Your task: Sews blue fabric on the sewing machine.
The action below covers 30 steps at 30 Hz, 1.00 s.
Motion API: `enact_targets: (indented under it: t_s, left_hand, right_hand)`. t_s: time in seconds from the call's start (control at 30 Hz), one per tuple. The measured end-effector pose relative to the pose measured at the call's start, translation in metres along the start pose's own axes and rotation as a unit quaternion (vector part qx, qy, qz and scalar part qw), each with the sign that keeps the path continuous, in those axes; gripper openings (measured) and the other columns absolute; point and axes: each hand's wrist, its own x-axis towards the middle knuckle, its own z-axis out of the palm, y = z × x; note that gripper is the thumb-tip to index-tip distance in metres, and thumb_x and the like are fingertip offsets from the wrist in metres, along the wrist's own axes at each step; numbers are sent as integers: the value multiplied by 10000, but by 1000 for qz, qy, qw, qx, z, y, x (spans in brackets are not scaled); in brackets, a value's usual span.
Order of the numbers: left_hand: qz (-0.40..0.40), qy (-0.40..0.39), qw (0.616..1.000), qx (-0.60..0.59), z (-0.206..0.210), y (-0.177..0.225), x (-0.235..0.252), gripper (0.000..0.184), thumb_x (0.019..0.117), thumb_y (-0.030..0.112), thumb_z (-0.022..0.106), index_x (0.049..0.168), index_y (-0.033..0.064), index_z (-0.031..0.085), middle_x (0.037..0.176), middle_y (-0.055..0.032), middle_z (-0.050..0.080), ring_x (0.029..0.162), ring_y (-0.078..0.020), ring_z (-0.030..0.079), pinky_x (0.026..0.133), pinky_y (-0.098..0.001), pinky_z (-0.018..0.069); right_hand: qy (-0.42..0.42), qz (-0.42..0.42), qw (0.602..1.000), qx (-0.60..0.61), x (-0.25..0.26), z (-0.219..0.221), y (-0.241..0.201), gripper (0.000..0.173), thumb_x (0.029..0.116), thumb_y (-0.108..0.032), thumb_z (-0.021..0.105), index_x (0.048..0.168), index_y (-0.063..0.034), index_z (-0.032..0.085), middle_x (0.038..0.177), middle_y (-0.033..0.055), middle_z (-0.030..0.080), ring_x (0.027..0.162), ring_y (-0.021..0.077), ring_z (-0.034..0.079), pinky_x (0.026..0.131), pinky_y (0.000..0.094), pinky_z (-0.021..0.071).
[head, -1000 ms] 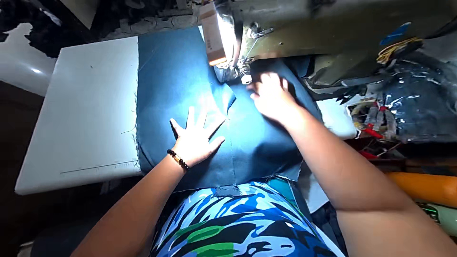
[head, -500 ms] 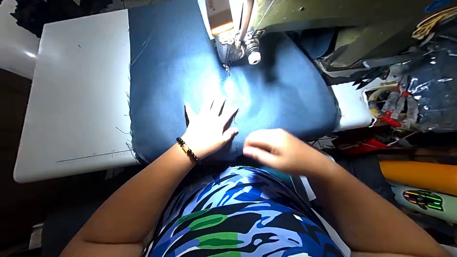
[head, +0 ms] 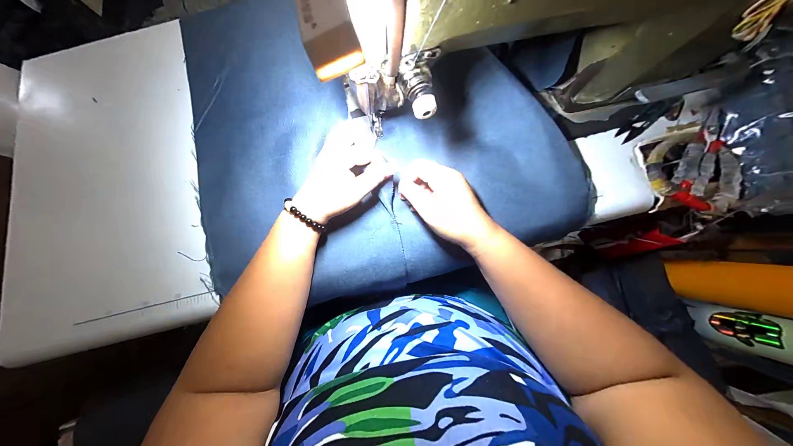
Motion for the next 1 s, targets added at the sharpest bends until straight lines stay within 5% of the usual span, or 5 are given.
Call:
enact_targets:
  t_s: [0.1,0.23,0.57,0.83,1.0]
  left_hand:
    - [21,32,999,-33,-2,-1,-2,306,954,308,672,769,94,788,1205,-153,665,1292,-279,487,1109,-459,299]
    - [47,54,997,-29,-1,2,-1,229,955,197,660,805,54,760,1003,-118,740,1028,-190,661,934,-379,461]
    - [-20,8,998,-52,3,0,1,226,976,187,623,863,32,741,938,-81,686,949,-109,623,858,-260,475]
    - [-29,-10,994,-102,0,-3,0,229,992,156,589,875,17,728,955,-81,688,1006,-106,625,911,-262,477]
    - [3,-33,989,-144,-3,-11,-3,178,907,107,580,932,-6,715,1031,-116,699,1089,-137,628,967,-277,480]
  right_hand:
    - [-33,-71,995,-64,-11,-3,-7,214,973,-219,598,841,-81,693,858,36,642,821,105,628,734,264,523]
    - [-23,-128,983,-130,-26,6,-9,229,930,-294,658,849,-91,727,863,68,649,889,225,601,778,347,480]
    - [-38,-98,979,-177,-11,5,-11,252,939,-246,606,778,-80,707,750,72,622,801,248,624,711,433,458]
    - [-18,-85,991,-99,15,1,-10,163,893,-166,636,797,-73,729,731,32,672,686,101,634,624,294,502]
    - [17,-88,996,-20,16,9,5,123,888,-146,664,836,-66,742,787,14,703,705,19,631,648,192,516]
